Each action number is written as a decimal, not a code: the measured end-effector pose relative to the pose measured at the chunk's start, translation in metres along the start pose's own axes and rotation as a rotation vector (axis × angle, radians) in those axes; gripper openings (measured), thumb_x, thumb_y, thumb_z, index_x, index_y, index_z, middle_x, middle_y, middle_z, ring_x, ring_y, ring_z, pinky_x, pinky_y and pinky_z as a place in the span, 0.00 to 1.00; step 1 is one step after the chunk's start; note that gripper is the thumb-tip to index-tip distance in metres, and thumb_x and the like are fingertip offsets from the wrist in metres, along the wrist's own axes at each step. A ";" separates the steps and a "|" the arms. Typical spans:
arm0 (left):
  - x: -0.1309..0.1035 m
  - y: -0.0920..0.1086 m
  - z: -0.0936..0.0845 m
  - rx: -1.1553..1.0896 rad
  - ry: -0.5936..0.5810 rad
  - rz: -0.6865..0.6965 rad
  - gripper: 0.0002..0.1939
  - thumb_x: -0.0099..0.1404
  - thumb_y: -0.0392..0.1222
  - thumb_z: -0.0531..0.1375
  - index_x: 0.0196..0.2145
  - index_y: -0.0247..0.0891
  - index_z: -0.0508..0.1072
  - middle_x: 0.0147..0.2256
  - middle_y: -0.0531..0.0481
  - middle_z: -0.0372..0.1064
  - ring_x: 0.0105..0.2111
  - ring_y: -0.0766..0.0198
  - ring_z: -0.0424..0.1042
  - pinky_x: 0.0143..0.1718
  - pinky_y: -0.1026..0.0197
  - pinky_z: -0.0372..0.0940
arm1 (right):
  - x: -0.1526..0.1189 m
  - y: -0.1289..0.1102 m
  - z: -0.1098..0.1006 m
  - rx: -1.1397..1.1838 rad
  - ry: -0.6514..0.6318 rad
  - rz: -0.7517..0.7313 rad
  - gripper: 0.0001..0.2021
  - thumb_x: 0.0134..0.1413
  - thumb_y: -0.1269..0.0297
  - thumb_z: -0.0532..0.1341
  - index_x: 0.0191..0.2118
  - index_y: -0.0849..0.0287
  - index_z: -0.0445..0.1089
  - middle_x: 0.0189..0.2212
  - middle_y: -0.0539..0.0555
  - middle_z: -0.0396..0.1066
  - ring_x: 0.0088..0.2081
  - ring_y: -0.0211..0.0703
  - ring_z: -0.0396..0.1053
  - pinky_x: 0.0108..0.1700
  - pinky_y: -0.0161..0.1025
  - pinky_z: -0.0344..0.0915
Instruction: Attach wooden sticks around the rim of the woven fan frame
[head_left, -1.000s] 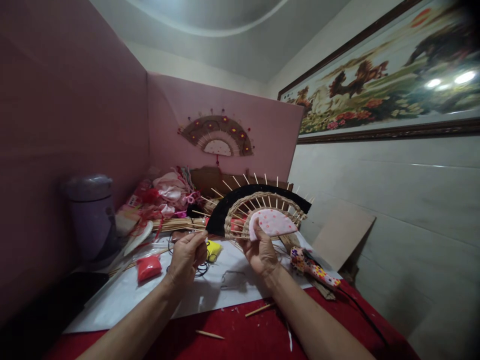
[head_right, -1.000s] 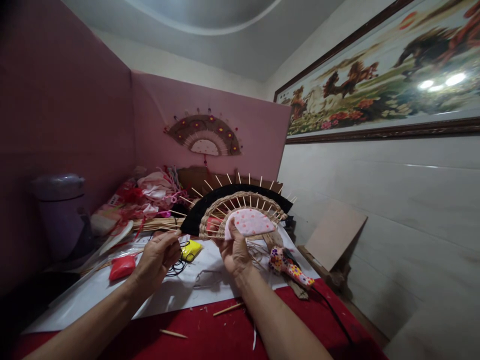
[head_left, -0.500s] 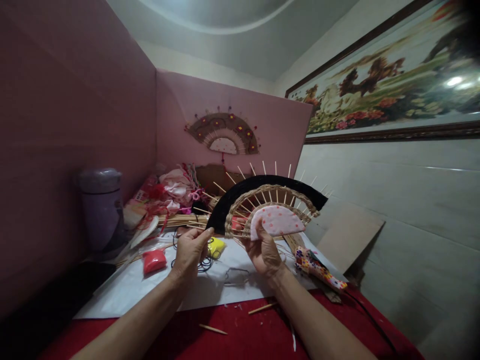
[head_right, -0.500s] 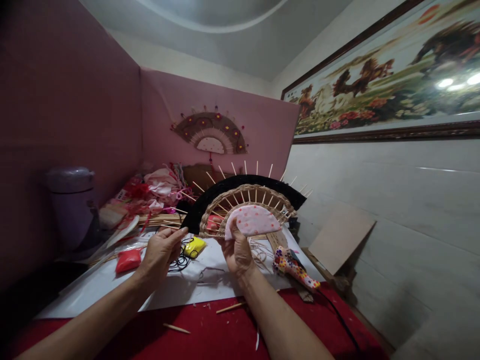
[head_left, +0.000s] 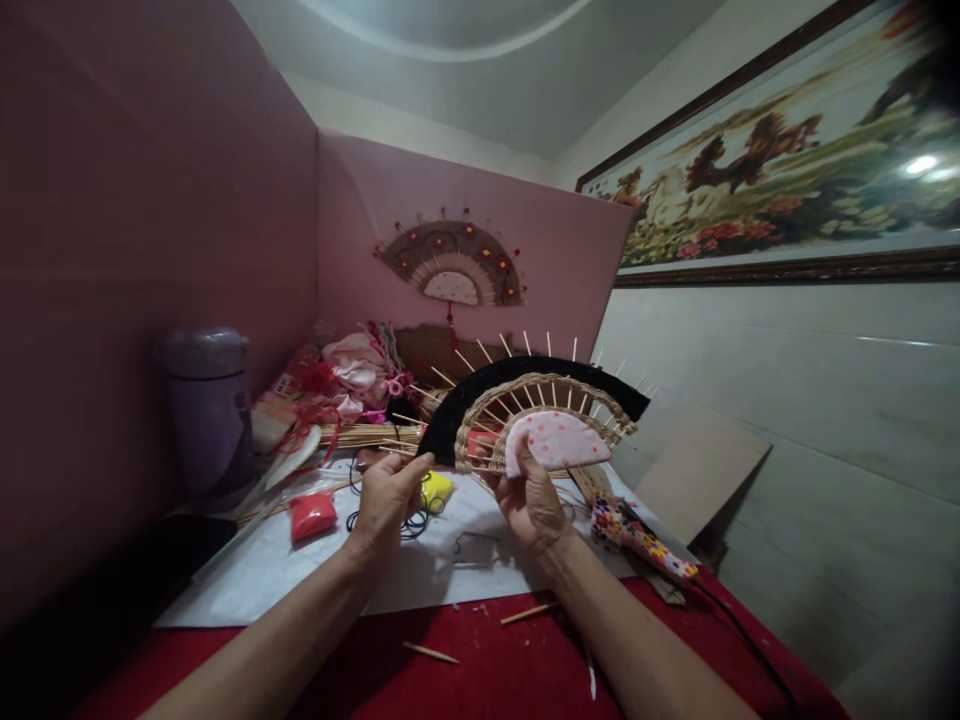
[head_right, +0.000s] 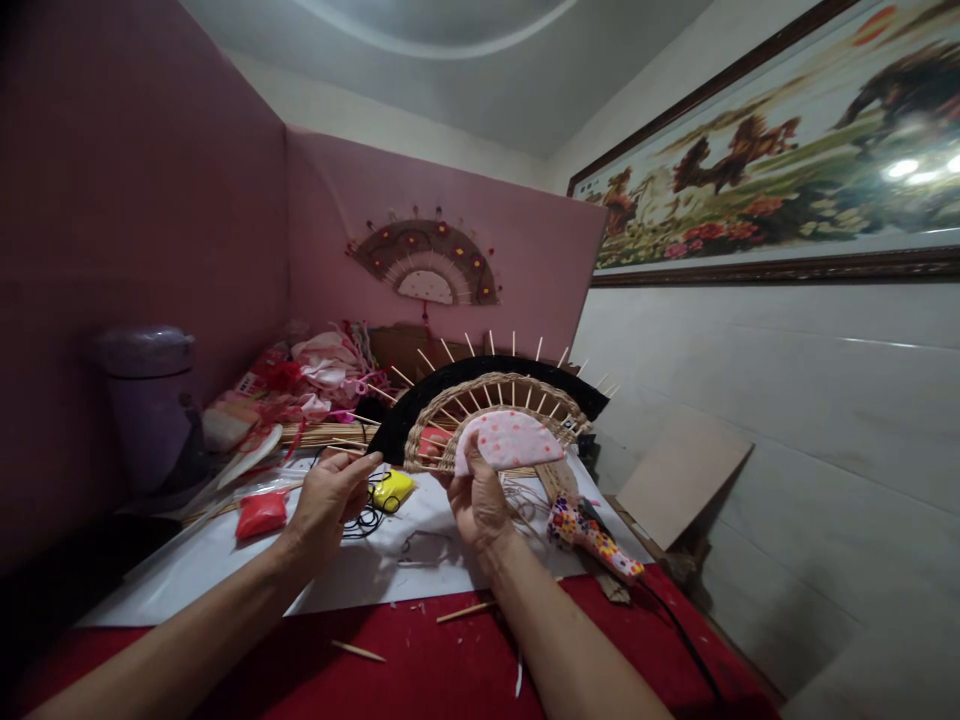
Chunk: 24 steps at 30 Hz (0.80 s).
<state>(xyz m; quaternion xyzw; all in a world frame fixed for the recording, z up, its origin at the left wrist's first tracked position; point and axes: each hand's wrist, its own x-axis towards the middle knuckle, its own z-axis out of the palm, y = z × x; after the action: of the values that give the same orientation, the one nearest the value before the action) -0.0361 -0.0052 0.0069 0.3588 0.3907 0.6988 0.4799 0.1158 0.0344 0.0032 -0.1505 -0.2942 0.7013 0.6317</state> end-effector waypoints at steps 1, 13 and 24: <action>0.000 0.000 0.000 0.007 0.006 -0.006 0.17 0.42 0.43 0.65 0.16 0.37 0.58 0.09 0.65 0.46 0.09 0.79 0.43 0.10 0.72 0.37 | -0.001 0.001 0.000 -0.014 -0.010 -0.007 0.13 0.43 0.60 0.65 0.36 0.60 0.68 0.28 0.51 0.74 0.27 0.39 0.72 0.32 0.37 0.72; -0.001 0.000 -0.002 -0.057 0.029 -0.075 0.18 0.42 0.40 0.63 0.17 0.40 0.52 0.09 0.66 0.44 0.08 0.79 0.40 0.09 0.71 0.35 | -0.009 0.008 0.005 -0.064 -0.081 -0.064 0.15 0.41 0.60 0.66 0.36 0.60 0.68 0.30 0.50 0.74 0.32 0.39 0.72 0.38 0.39 0.70; -0.006 0.005 0.000 -0.093 -0.008 -0.046 0.15 0.48 0.42 0.58 0.17 0.40 0.51 0.10 0.66 0.40 0.10 0.79 0.37 0.10 0.72 0.35 | -0.006 0.005 0.004 -0.024 -0.043 -0.009 0.14 0.39 0.59 0.67 0.34 0.59 0.69 0.28 0.50 0.75 0.29 0.40 0.73 0.35 0.38 0.71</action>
<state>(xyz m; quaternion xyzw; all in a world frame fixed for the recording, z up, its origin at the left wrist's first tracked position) -0.0365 -0.0121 0.0107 0.3296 0.3642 0.7035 0.5136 0.1105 0.0275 0.0022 -0.1418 -0.3166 0.6980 0.6264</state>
